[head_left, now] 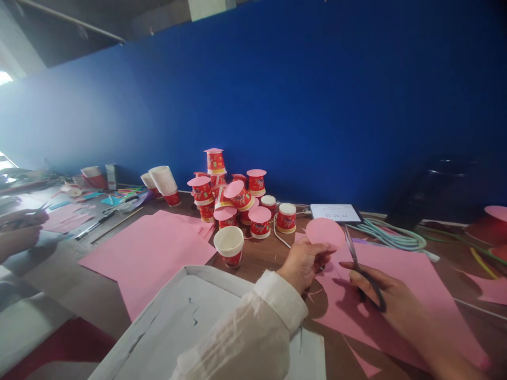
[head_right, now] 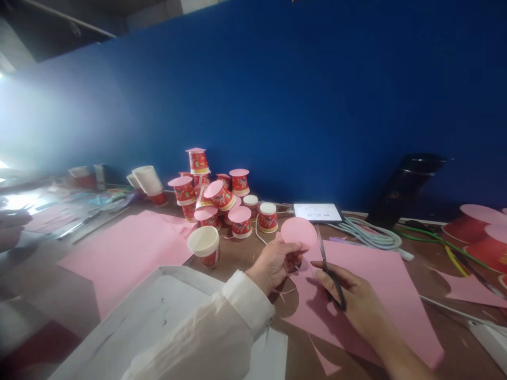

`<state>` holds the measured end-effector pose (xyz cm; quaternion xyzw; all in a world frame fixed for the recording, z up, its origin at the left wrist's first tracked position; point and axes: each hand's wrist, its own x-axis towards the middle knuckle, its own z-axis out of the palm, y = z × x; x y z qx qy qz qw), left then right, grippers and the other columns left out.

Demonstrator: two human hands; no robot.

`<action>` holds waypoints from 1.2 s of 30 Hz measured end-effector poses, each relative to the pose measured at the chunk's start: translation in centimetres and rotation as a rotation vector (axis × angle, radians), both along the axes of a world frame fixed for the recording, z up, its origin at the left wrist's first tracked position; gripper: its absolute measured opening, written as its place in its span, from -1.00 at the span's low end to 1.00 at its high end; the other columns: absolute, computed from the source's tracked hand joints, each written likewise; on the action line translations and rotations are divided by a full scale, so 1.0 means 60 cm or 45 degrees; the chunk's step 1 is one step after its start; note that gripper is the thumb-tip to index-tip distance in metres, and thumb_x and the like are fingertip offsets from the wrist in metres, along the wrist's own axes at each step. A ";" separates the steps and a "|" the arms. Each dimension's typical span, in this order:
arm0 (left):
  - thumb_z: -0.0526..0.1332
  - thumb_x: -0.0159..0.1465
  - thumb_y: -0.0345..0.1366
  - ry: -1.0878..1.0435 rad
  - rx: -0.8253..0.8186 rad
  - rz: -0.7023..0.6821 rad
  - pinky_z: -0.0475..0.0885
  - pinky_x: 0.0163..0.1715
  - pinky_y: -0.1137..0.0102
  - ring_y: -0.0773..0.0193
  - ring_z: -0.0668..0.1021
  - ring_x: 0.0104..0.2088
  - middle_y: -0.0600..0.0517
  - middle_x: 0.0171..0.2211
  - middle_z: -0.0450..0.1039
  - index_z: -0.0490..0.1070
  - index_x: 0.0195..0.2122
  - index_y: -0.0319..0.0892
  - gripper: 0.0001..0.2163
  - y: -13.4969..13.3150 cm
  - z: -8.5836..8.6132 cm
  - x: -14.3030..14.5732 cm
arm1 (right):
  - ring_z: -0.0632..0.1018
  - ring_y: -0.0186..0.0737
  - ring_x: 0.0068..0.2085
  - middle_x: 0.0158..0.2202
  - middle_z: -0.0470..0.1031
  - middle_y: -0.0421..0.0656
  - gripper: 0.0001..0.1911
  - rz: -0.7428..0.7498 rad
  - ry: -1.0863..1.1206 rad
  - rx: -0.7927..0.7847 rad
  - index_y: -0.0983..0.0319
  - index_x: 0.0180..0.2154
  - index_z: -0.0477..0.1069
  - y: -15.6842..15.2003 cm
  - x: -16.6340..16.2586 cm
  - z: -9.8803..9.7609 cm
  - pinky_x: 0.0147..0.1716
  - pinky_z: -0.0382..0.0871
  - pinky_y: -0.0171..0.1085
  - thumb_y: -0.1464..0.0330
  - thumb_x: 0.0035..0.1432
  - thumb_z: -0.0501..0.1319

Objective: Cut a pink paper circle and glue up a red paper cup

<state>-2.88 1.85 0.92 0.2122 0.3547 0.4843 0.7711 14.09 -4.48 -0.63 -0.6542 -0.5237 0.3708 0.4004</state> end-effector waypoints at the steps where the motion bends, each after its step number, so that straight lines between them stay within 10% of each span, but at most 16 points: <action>1: 0.44 0.06 -0.52 -0.005 -0.016 -0.001 0.40 -0.47 0.57 0.45 0.52 -0.52 -0.05 -0.43 0.59 0.52 -0.40 -0.29 -0.87 -0.002 0.001 0.001 | 0.67 -0.02 -0.40 -0.34 0.72 0.02 -0.27 0.012 -0.009 0.007 0.23 -0.11 0.72 0.000 0.000 0.000 -0.54 0.52 -0.25 -0.17 -0.15 0.39; 36: 0.38 0.10 -0.66 -0.162 -0.091 0.273 0.58 -0.30 0.50 0.39 0.60 -0.44 0.01 -0.41 0.56 0.46 -0.39 -0.26 -0.80 -0.032 -0.006 0.048 | 0.57 -0.18 -0.51 -0.50 0.62 -0.14 -0.31 0.096 -0.228 0.110 0.23 -0.02 0.67 0.006 0.016 -0.028 -0.44 0.52 -0.27 -0.18 0.13 0.26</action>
